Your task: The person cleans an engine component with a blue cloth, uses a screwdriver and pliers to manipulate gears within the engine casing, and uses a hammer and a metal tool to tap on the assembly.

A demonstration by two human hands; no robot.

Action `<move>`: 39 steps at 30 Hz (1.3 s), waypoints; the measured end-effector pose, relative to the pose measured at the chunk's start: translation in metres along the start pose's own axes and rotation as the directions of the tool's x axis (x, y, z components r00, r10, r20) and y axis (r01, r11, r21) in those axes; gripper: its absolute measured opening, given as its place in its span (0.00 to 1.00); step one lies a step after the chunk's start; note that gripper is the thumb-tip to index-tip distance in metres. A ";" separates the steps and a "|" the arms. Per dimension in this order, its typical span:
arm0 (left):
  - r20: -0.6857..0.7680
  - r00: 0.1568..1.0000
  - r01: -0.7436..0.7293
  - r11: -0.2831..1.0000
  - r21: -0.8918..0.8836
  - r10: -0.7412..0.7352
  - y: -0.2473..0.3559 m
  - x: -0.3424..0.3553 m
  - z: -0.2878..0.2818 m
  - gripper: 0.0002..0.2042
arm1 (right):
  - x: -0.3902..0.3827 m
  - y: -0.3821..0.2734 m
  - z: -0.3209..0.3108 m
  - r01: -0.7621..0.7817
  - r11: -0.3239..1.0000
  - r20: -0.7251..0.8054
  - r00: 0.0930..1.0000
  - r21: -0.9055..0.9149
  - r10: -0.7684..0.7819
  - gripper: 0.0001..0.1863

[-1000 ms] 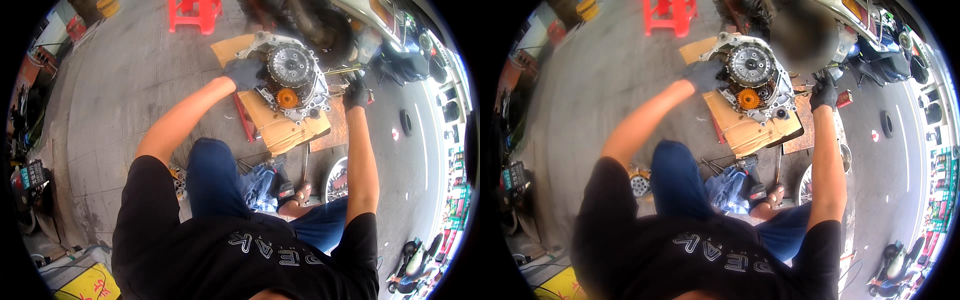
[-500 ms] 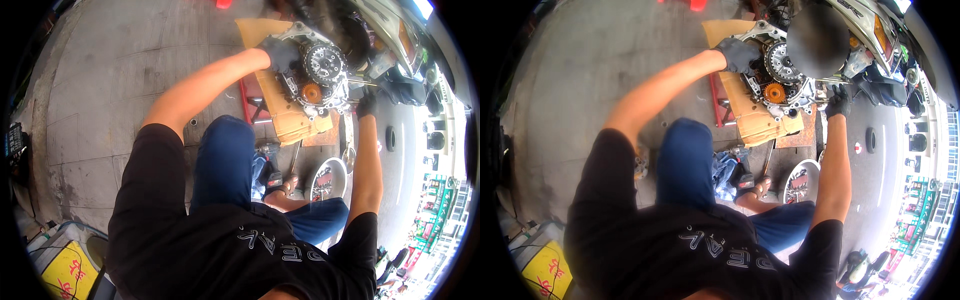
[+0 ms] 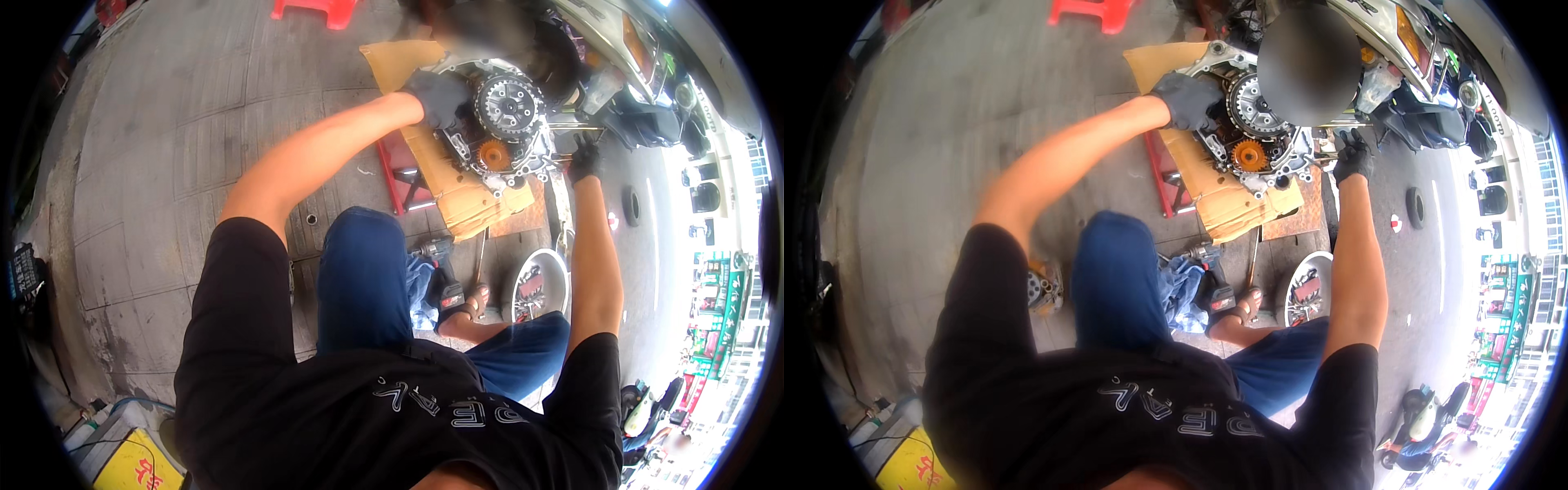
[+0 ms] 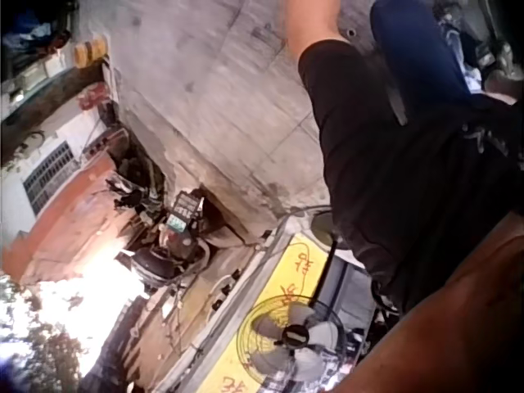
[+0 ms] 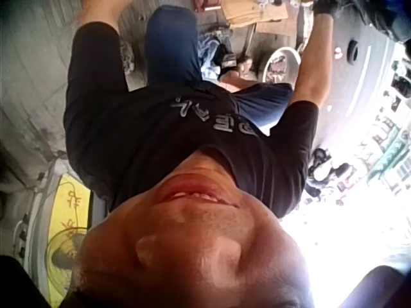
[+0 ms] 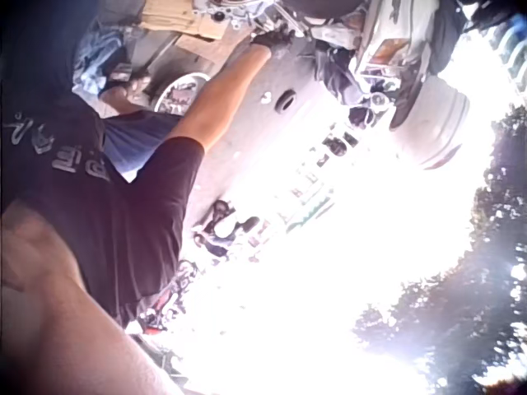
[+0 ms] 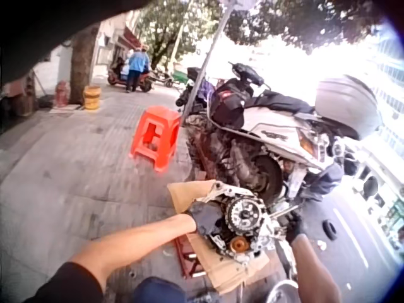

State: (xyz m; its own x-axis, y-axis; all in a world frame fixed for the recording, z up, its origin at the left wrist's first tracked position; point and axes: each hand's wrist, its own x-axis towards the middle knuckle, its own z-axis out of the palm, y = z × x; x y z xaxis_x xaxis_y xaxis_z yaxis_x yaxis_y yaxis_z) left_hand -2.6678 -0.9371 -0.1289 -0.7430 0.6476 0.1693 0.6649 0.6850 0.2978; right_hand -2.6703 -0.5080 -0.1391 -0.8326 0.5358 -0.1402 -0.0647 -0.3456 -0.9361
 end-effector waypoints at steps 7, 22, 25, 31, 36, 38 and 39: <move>0.149 0.976 -0.171 0.982 0.082 0.157 -0.005 0.007 -0.020 0.15 | 0.010 0.007 0.000 0.110 0.965 0.070 0.993 -0.237 -0.096 0.18; 0.243 0.968 -0.095 0.983 0.158 0.054 0.020 0.015 -0.027 0.16 | 0.125 0.045 -0.088 0.471 0.774 0.378 0.868 -0.423 -0.321 0.25; 0.168 0.980 -0.118 0.990 0.072 0.104 0.018 0.019 -0.018 0.16 | 0.116 0.026 -0.085 0.467 0.756 0.320 0.881 -0.459 -0.350 0.26; 0.305 0.943 -0.174 0.977 0.122 0.129 -0.010 0.009 -0.023 0.14 | 0.019 0.030 -0.001 0.289 0.598 0.114 0.943 -0.748 -0.313 0.25; 0.309 0.933 -0.253 0.948 0.195 0.185 -0.001 0.023 -0.015 0.15 | 0.037 0.013 -0.023 0.121 0.957 0.046 0.993 -0.265 -0.112 0.26; 0.267 0.956 -0.167 0.973 0.156 0.121 -0.007 0.017 -0.012 0.17 | 0.036 0.025 -0.020 0.306 0.800 0.135 0.952 -0.516 -0.276 0.23; 0.235 0.969 -0.109 0.988 0.107 0.082 -0.008 0.016 -0.009 0.18 | 0.036 0.029 -0.022 0.322 0.771 0.141 0.945 -0.550 -0.294 0.24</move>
State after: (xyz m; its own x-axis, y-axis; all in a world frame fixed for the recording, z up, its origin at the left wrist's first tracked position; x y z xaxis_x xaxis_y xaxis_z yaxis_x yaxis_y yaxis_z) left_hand -2.6855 -0.9356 -0.1200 -0.6473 0.7615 -0.0326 0.7464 0.6420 0.1753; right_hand -2.6906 -0.4817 -0.1785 -0.8459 0.4990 0.1881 -0.0153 0.3299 -0.9439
